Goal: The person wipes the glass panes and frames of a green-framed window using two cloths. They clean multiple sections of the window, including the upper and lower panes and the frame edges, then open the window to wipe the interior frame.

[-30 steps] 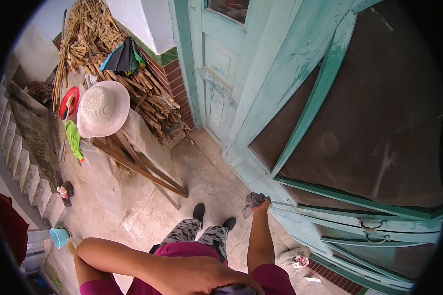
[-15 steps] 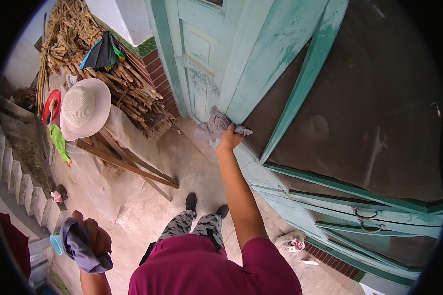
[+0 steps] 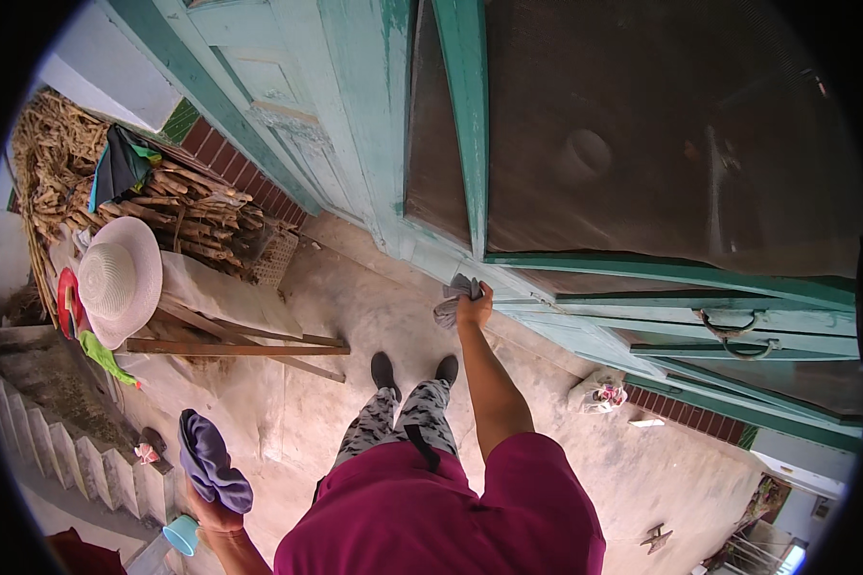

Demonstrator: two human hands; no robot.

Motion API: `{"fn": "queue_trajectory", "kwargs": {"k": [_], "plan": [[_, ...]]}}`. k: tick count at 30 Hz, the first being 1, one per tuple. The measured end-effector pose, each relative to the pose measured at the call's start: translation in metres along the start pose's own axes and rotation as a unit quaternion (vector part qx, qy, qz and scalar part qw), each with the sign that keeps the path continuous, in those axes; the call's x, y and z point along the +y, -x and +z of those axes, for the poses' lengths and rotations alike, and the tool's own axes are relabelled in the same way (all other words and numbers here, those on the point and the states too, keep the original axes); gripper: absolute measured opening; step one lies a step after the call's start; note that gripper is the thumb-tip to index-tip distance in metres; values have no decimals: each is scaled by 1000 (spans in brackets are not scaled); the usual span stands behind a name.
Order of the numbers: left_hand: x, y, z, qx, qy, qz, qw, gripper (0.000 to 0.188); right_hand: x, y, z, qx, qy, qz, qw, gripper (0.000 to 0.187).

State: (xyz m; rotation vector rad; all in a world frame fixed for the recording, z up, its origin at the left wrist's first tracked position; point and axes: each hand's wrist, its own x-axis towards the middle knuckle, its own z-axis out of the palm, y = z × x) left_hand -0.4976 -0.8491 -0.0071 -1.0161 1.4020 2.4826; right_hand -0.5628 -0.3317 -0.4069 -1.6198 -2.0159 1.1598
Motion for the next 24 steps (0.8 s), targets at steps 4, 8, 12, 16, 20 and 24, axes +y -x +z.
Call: {"fn": "queue_trajectory", "kwargs": {"k": [4, 8, 12, 16, 20, 24], "plan": [[-19, -22, -22, -37, -63, -37, 997, 45, 72, -52, -61, 275, -384, 158, 867, 67], [-40, -30, -17, -53, -86, -63, 993, 46, 13, -83, -66, 293, -501, 151, 800, 65], [-46, -40, 11, -115, -102, -80, 985, 49, -56, -37, 39, 269, -180, 112, 939, 52], [-52, -42, 24, -118, -114, -85, 983, 50, -36, -17, 16, 9, -383, 174, 907, 60], [-48, -41, 64, -111, -103, -92, 984, 45, 31, -52, -50, 203, -524, 202, 802, 64], [-52, -26, 89, -78, -107, -80, 988, 52, 6, -76, -112, 274, -565, 171, 760, 57]]}}
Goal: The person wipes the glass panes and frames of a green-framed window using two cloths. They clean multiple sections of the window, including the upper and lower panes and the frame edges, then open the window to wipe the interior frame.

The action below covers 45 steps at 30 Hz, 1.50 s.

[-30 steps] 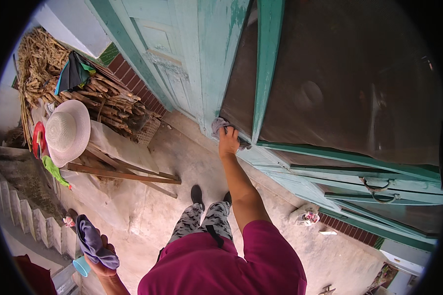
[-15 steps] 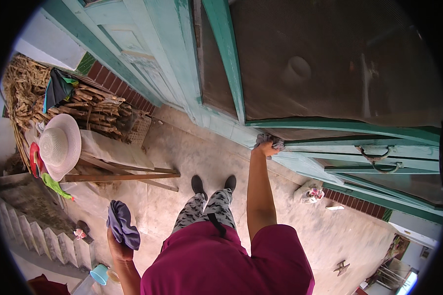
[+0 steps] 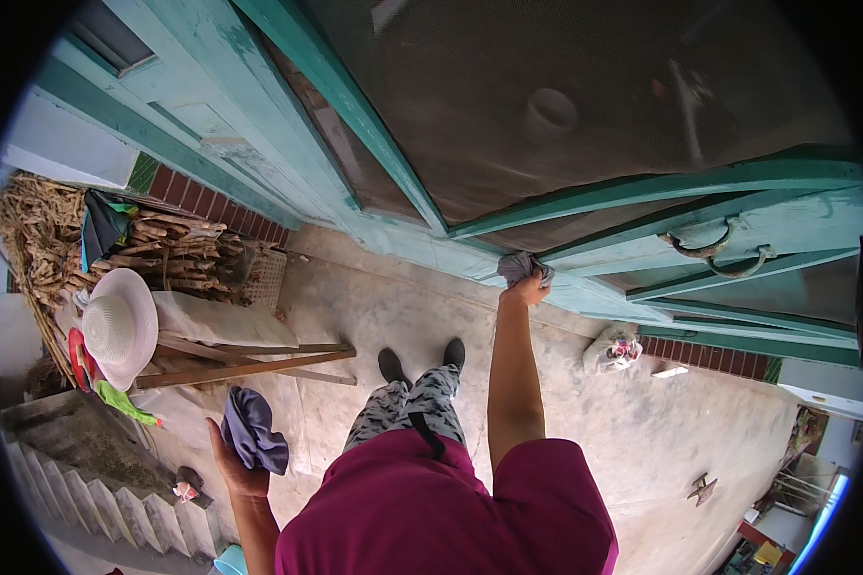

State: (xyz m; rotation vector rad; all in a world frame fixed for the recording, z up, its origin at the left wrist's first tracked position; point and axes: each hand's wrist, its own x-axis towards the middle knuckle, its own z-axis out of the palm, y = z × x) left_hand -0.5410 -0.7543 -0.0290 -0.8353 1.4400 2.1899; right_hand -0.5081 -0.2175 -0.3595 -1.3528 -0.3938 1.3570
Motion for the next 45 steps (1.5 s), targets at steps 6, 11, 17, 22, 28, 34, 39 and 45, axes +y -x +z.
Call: {"fn": "queue_trajectory", "kwargs": {"k": [6, 11, 17, 22, 28, 34, 39, 45], "plan": [[-8, -30, 50, -120, -87, 7, 989, 51, 85, 53, 24, -274, 169, 41, 946, 51], [-23, -34, 123, -249, -296, 99, 917, 11, -17, 114, -2, -347, 122, -99, 925, 41], [-38, -23, 263, -466, -469, 262, 703, 52, -301, 155, 44, -335, -4, -500, 798, 48], [-75, 18, 383, -456, -465, 469, 597, 64, -440, 167, 96, -169, 242, -784, 545, 60], [-130, 27, 437, -313, -461, 599, 575, 63, -349, 106, 30, -263, 344, -722, 540, 55], [-156, 16, 448, -222, -483, 603, 595, 62, -409, 86, -3, -265, 172, -663, 679, 60], [-167, 31, 453, -180, -495, 583, 619, 61, -566, 137, 77, -148, 33, -802, 578, 63], [-171, 25, 452, -155, -492, 614, 598, 59, -511, 110, 83, -183, 220, -795, 534, 51]]}}
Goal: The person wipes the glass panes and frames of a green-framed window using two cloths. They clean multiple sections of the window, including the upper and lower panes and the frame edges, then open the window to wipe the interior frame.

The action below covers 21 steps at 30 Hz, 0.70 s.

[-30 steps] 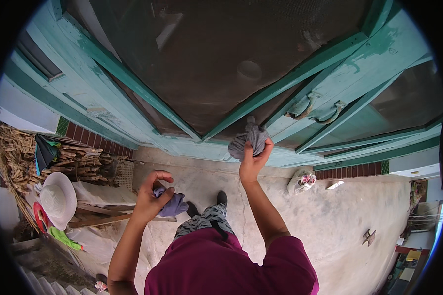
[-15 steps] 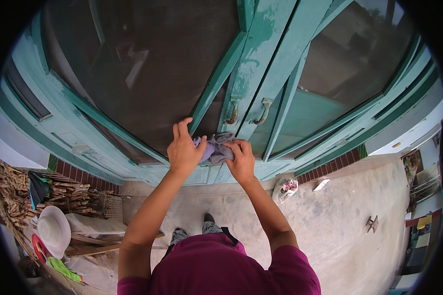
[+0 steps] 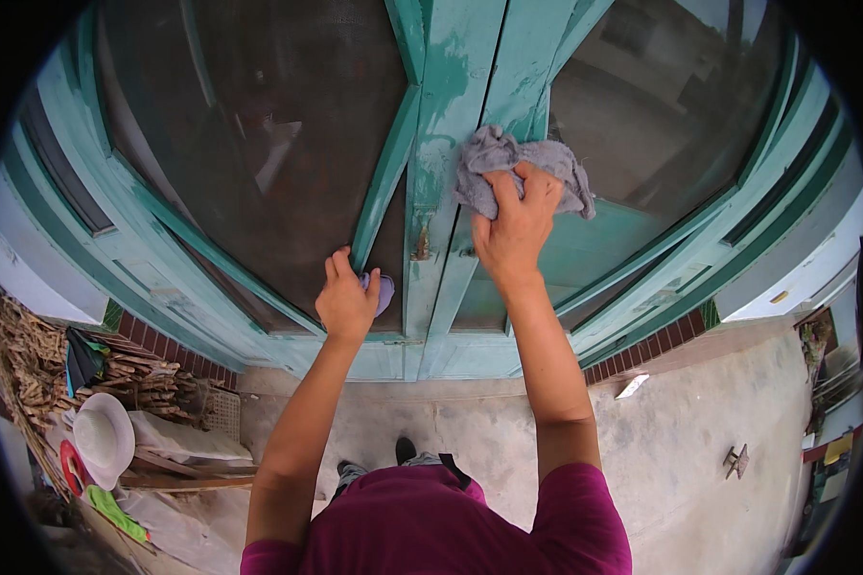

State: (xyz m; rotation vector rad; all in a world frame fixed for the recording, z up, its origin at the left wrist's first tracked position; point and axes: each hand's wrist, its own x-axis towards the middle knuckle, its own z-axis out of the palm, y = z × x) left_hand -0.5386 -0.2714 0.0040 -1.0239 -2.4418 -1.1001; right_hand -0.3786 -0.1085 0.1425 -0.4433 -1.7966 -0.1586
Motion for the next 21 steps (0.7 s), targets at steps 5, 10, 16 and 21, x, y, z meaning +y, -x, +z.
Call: {"fn": "queue_trajectory", "kwargs": {"k": [5, 10, 16, 21], "plan": [[-3, -5, 9, 32, -7, 15, 999, 43, 0, 64, -24, -144, -24, 136, 980, 41], [0, -16, 4, 12, -55, 12, 998, 35, 30, 144, -39, -289, -59, 240, 925, 34], [-6, -13, 4, 5, -61, 17, 998, 37, -19, 38, -29, 50, -261, 103, 959, 57], [-14, -15, 6, 10, -80, 29, 996, 40, -64, 19, 20, -23, -149, 13, 988, 64]]}}
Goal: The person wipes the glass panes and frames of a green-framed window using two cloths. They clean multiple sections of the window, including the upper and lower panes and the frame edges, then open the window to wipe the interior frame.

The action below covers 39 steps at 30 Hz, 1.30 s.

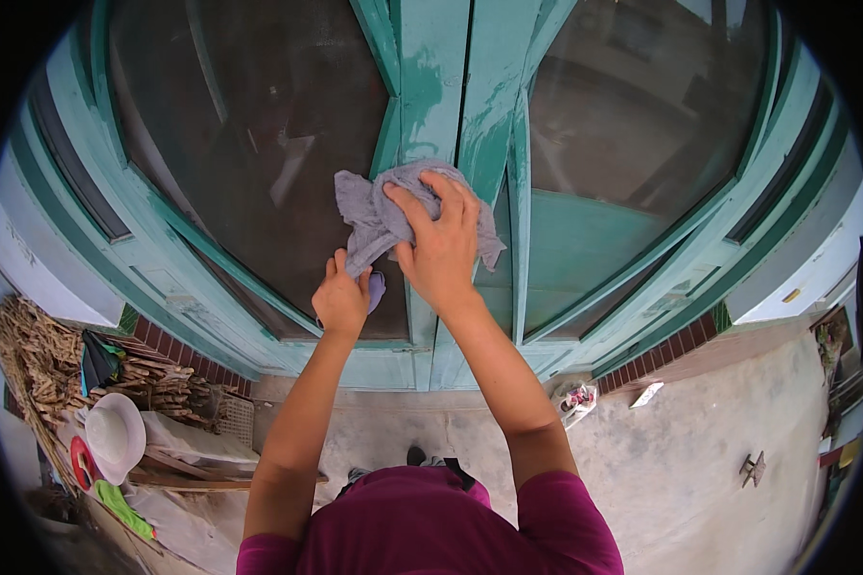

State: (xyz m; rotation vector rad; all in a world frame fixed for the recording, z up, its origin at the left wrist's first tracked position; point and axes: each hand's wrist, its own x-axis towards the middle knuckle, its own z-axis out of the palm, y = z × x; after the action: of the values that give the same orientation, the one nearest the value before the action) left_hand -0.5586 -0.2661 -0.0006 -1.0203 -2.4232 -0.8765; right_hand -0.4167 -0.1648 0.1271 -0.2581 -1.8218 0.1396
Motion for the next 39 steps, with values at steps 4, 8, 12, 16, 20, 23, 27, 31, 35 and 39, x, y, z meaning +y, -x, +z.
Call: {"fn": "queue_trajectory", "kwargs": {"k": [4, 8, 12, 16, 20, 23, 27, 31, 35, 39], "plan": [[6, -1, -14, -33, -13, 17, 999, 46, 22, 97, 40, 41, 13, 21, 999, 62], [4, -3, -7, -40, -37, -3, 999, 43, 45, 194, 23, -182, -65, 113, 975, 63], [6, -4, -7, -37, -19, 7, 999, 42, 40, 120, -26, -85, -81, 19, 993, 62], [4, -4, -9, -38, -32, 7, 999, 43, 33, -72, -68, 174, -39, -167, 970, 45], [2, -2, -5, -17, -20, 17, 1000, 43, 22, -274, -106, 295, -1, -269, 917, 55], [6, -1, -6, -13, -16, 17, 1000, 43, 12, -394, -112, 339, -33, -265, 902, 46], [5, 0, -7, 1, -21, 13, 1000, 45, -10, -413, -101, 302, 239, -289, 876, 54], [7, 1, -2, 1, -23, 15, 1000, 47, 7, -370, -92, 235, 243, -270, 902, 59], [-1, -1, -2, 3, -19, 18, 1000, 45, 28, -262, -68, 137, 230, -311, 912, 56], [2, -7, -4, -7, -16, 22, 1000, 44, 56, -166, -73, -53, 192, -466, 862, 48]]}}
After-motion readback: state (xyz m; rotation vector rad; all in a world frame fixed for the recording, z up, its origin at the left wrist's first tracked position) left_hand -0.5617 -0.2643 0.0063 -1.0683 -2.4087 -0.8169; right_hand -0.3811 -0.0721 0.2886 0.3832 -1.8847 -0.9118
